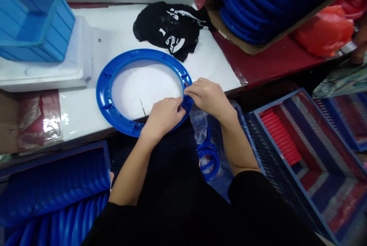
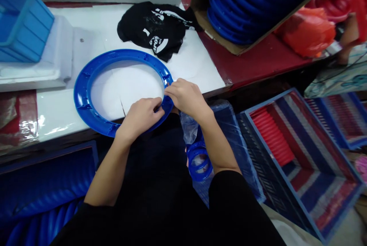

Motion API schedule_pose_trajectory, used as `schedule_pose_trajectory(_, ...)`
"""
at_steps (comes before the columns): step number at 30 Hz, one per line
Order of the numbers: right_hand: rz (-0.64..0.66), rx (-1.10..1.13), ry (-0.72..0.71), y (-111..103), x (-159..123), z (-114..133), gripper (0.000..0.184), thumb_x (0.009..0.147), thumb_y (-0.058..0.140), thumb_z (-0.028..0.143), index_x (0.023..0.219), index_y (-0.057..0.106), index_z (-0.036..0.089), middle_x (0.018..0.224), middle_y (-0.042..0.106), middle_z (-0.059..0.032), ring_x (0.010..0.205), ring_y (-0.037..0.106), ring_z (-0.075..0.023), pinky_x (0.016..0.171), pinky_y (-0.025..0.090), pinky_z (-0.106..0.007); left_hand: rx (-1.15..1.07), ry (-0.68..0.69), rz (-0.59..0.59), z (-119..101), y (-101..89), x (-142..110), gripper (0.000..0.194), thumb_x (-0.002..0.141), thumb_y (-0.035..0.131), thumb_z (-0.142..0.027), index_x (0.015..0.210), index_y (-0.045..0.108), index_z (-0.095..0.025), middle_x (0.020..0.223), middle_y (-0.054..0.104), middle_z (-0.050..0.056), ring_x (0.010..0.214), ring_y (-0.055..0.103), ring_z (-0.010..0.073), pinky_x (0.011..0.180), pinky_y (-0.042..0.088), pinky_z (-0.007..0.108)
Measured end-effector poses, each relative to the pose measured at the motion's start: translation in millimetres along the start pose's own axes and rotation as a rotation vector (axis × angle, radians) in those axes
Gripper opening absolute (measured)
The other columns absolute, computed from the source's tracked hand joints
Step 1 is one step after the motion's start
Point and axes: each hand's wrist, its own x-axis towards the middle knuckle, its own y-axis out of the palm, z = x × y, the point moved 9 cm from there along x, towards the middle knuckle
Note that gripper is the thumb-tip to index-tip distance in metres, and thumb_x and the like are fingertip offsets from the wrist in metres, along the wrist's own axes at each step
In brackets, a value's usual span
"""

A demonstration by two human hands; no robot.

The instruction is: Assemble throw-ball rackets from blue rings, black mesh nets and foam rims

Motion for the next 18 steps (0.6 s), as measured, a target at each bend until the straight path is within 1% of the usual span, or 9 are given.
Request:
schedule_pose_trajectory(3, -0.113, -0.089, -0.051, 0, -10, 6, 0.026, 0.106, 0.056, 0.022, 0.101, 0.081, 0.022, 0.09, 0.076, -0.0079, 0.091, 0.06, -0.026, 0.076, 0.048, -0.038, 0.0, -0.007, -0.011, 0, -0.5, 0, 0.025, 0.101, 0.048, -0.026, 0.101, 0.072, -0.019, 0.096, 0.077, 0.01, 0.086, 0.069, 0.0255, 0.071, 0.04, 0.034)
schedule_pose_trajectory(5, -0.189, -0.08, -0.059, 0, -14, 6, 0.028, 0.108, 0.054, 0.024, 0.099, 0.081, 0.022, 0.096, 0.075, -0.0094, 0.092, 0.06, -0.0261, 0.077, 0.05, -0.039, -0.002, -0.013, -0.013, 1, -0.8, 0, 0.026, 0.101, 0.048, -0.026, 0.1, 0.072, -0.019, 0.094, 0.077, 0.01, 0.086, 0.069, 0.0256, 0.07, 0.039, 0.034)
schedule_pose_trajectory(7, -0.243, -0.006, -0.048, 2, -17, 3, 0.028, 0.108, 0.054, 0.024, 0.098, 0.08, 0.022, 0.103, 0.073, -0.0102, 0.095, 0.06, -0.0263, 0.08, 0.052, -0.041, -0.007, -0.02, -0.011, 1, -1.3, 0, 0.025, 0.1, 0.048, -0.026, 0.1, 0.073, -0.019, 0.094, 0.077, 0.01, 0.085, 0.069, 0.0257, 0.069, 0.038, 0.034)
schedule_pose_trajectory(9, -0.27, 0.12, -0.024, 4, -19, -1, 0.023, 0.105, 0.057, 0.023, 0.1, 0.079, 0.023, 0.106, 0.072, -0.0095, 0.099, 0.062, -0.0265, 0.086, 0.054, -0.044, -0.012, -0.026, -0.008, 1, -1.6, 0, 0.025, 0.1, 0.049, -0.026, 0.1, 0.073, -0.019, 0.093, 0.077, 0.009, 0.085, 0.069, 0.0256, 0.069, 0.038, 0.034)
schedule_pose_trajectory(12, -0.298, 0.304, 0.043, 8, -27, -7, 0.018, 0.101, 0.062, 0.021, 0.109, 0.079, 0.024, 0.11, 0.071, -0.0087, 0.109, 0.065, -0.0271, 0.099, 0.055, -0.048, -0.014, -0.025, -0.012, 2, -2.4, 0, 0.025, 0.1, 0.049, -0.026, 0.1, 0.073, -0.019, 0.094, 0.077, 0.009, 0.085, 0.069, 0.0251, 0.069, 0.038, 0.033)
schedule_pose_trajectory(13, -0.304, 0.358, 0.081, 10, -31, -8, 0.021, 0.101, 0.063, 0.021, 0.115, 0.078, 0.024, 0.115, 0.071, -0.009, 0.112, 0.066, -0.0271, 0.102, 0.055, -0.049, -0.013, -0.023, -0.017, 2, -2.7, 0, 0.025, 0.101, 0.048, -0.027, 0.1, 0.072, -0.019, 0.094, 0.077, 0.009, 0.085, 0.069, 0.0251, 0.069, 0.038, 0.033)
schedule_pose_trajectory(16, -0.32, 0.478, 0.218, 17, -46, -13, 0.037, 0.1, 0.064, 0.025, 0.137, 0.07, 0.025, 0.131, 0.068, -0.0109, 0.122, 0.066, -0.0273, 0.107, 0.056, -0.05, -0.014, -0.015, -0.032, 3, -3.0, 0, 0.024, 0.1, 0.049, -0.027, 0.097, 0.072, -0.019, 0.093, 0.077, 0.009, 0.084, 0.069, 0.0255, 0.068, 0.037, 0.034)
schedule_pose_trajectory(18, -0.348, 0.496, 0.271, 20, -54, -11, 0.043, 0.1, 0.063, 0.026, 0.143, 0.066, 0.026, 0.138, 0.066, -0.0121, 0.128, 0.064, -0.028, 0.111, 0.055, -0.051, -0.02, -0.012, -0.034, 3, -2.2, 0, 0.024, 0.1, 0.049, -0.028, 0.097, 0.072, -0.019, 0.093, 0.077, 0.009, 0.085, 0.07, 0.0259, 0.067, 0.037, 0.034)
